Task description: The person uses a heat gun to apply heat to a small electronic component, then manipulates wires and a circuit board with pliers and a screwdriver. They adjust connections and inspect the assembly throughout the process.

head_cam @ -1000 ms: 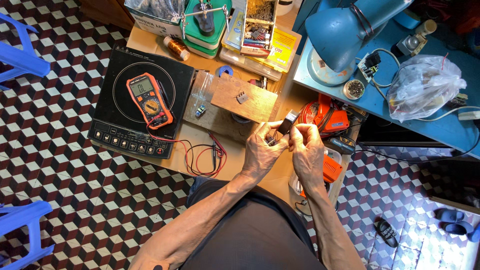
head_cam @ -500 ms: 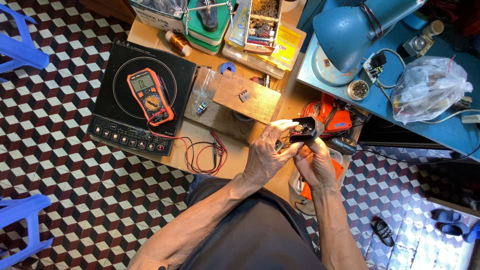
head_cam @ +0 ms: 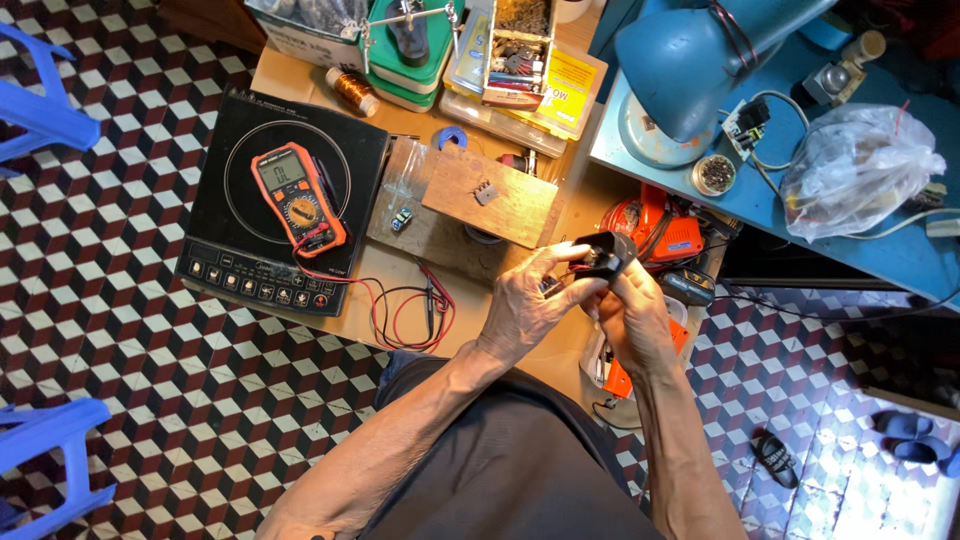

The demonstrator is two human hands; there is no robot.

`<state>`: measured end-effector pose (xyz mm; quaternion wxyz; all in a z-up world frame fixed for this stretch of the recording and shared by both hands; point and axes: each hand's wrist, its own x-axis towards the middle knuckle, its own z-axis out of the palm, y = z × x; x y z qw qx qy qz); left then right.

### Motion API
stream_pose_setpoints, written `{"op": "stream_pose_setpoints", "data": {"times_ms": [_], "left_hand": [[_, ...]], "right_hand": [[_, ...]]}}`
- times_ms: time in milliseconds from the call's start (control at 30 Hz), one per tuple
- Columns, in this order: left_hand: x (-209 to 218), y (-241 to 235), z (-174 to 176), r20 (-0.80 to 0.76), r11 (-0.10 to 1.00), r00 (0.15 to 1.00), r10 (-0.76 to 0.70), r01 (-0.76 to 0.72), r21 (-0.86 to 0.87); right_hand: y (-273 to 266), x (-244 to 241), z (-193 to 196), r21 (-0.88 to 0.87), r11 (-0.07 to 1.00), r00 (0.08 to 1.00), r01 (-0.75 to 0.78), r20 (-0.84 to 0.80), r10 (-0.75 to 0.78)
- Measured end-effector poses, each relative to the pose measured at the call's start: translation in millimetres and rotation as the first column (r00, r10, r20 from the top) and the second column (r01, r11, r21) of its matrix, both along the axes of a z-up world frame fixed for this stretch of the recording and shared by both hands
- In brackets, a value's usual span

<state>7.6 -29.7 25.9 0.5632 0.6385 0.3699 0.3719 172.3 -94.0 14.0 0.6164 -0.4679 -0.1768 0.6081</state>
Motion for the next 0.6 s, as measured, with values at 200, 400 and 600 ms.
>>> {"op": "stream_pose_setpoints", "data": {"times_ms": [200, 400, 600], "left_hand": [[7, 3, -14, 0.069, 0.984, 0.998, 0.01, 0.002, -0.177], [-1, 4, -11, -0.075, 0.941, 0.997, 0.02, -0.044, -0.334], [-2, 12, -9, -0.164, 0.981, 0.986, 0.012, -0.043, -0.19]], "right_hand": [[19, -12, 11, -0.18, 0.983, 0.882, -0.042, 0.455, 0.121], [27, -29, 18, -0.283, 0.957, 0.538, 0.062, 0.817, 0.207], [18, -22, 5, -0.182, 0.983, 0.561, -0.035, 0.81, 0.17]]}}
